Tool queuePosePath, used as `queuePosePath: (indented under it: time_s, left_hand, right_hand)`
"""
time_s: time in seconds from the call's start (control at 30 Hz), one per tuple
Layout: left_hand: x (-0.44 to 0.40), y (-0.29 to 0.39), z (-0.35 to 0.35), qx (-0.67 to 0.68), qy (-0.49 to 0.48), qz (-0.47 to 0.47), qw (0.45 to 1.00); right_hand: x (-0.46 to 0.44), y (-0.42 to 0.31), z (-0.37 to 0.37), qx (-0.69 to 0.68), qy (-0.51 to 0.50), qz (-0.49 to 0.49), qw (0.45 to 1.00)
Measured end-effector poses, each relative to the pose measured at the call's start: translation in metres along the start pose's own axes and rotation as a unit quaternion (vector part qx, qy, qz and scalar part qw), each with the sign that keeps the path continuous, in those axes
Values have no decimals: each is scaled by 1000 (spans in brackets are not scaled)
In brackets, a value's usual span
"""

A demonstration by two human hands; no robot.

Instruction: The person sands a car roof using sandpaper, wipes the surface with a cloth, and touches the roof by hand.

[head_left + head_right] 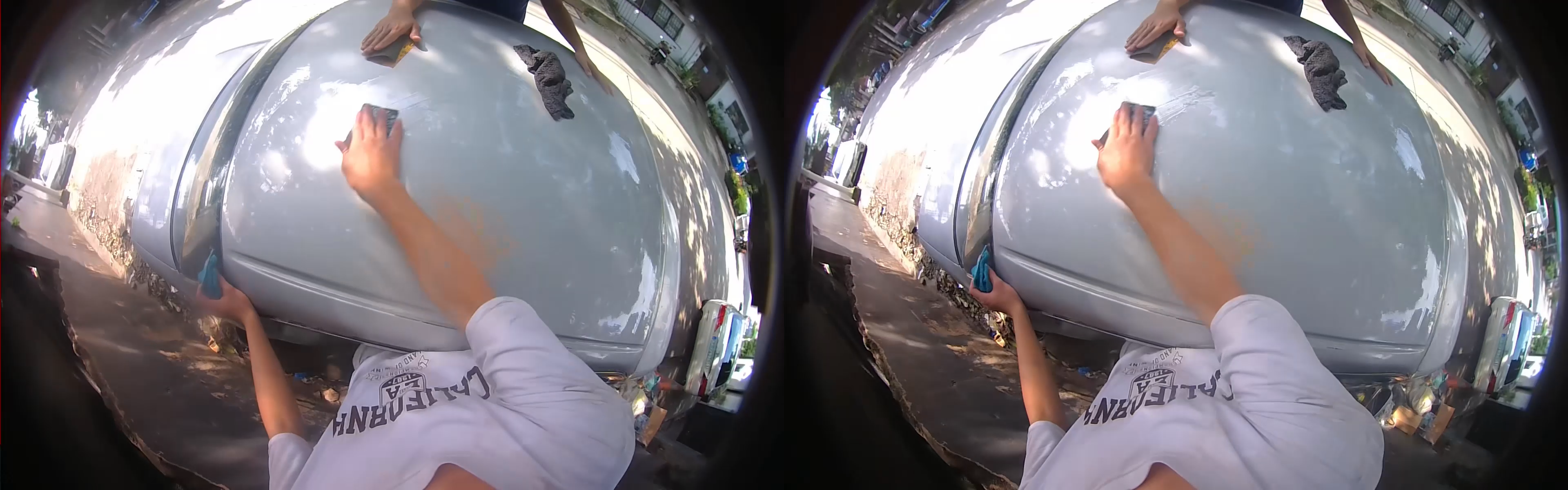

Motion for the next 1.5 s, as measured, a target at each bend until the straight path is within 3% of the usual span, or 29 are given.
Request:
queuePosePath:
  time_s: [0.03, 0.07, 0.13, 0.2, 0.27, 0.33, 0.47, 0.53, 0.57, 0.6, 0.7, 0.8, 0.83, 0.9, 1.0, 1.07, 1.13, 1.27, 1.37, 1.4, 1.47, 1.5]
  left_hand:
    - [-1, -4, 0, -42, 13, -28, 999]
    - [1, -9, -1, -43, 11, -28, 999]
    - [-2, -15, 0, -47, 13, -46, 998]
    - [-4, -13, 1, -43, -1, -47, 998]
    - [3, -10, 6, -44, -4, -32, 999]
    - [4, 5, 6, -25, 0, 10, 1000]
    - [6, 20, 10, -17, -37, 27, 999]
    - [6, 30, 12, -20, -56, 28, 998]
    - [6, 26, 11, -36, -48, 20, 998]
    - [6, 20, 9, -30, -45, 15, 998]
    - [3, 16, 8, -26, -45, 22, 998]
    - [0, 22, 9, -47, -77, 10, 996]
    - [0, 18, 8, -39, -85, 11, 996]
    - [-6, 16, 5, -159, -84, -66, 981]
    - [-27, 15, -20, -152, -108, -144, 972]
    - [-27, 55, -39, -108, -137, -175, 969]
    - [0, 142, -62, -3, -261, -245, 934]
    - [75, 266, -115, -94, -323, -406, 850]
    - [96, 315, -169, -134, -352, -425, 823]
    - [97, 323, -191, -144, -336, -437, 822]
    - [98, 361, -200, -318, -318, -428, 784]
    - [109, 372, -209, -233, -290, -464, 804]
  right_hand:
    - [40, -47, -6, -108, 1, 63, 992]
    - [73, -84, -1, -83, -75, 154, 982]
    - [119, -100, 1, -104, -91, 320, 938]
    - [94, -34, 23, -150, -85, 291, 941]
    - [42, 90, 37, 9, -10, 81, 997]
    - [16, 237, 56, 61, -34, -181, 981]
    - [27, 145, 47, 66, -29, -131, 989]
    - [63, 3, 29, -3, -42, 68, 997]
    - [87, -53, 16, -130, -35, 139, 981]
    - [115, -95, 11, -138, -65, 200, 968]
    - [169, -122, 18, -161, -135, 336, 918]
    - [166, -23, 48, -163, -96, 295, 937]
    - [144, 34, 56, -109, -80, 197, 971]
    - [115, 173, 84, -9, -27, -18, 999]
    - [136, 362, 119, 62, -74, -295, 951]
    - [170, 397, 135, 69, -59, -398, 913]
    - [185, 363, 127, 101, -58, -413, 903]
    - [196, 208, 103, 85, -15, -219, 972]
    - [218, 113, 106, -25, -95, 6, 995]
    - [231, 111, 111, -23, -94, 0, 995]
    - [257, 127, 122, -76, -157, 43, 984]
    - [264, 173, 133, -38, -89, -59, 994]
Point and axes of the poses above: each hand's wrist, its own x-axis away from the middle knuckle, its own z-axis out of the back of the hand, y = z × x, the point moved 3 cm from there along -x, towards the middle knuckle, and after that the axes turned 6 degrees about -y, right-handed, at the moved point
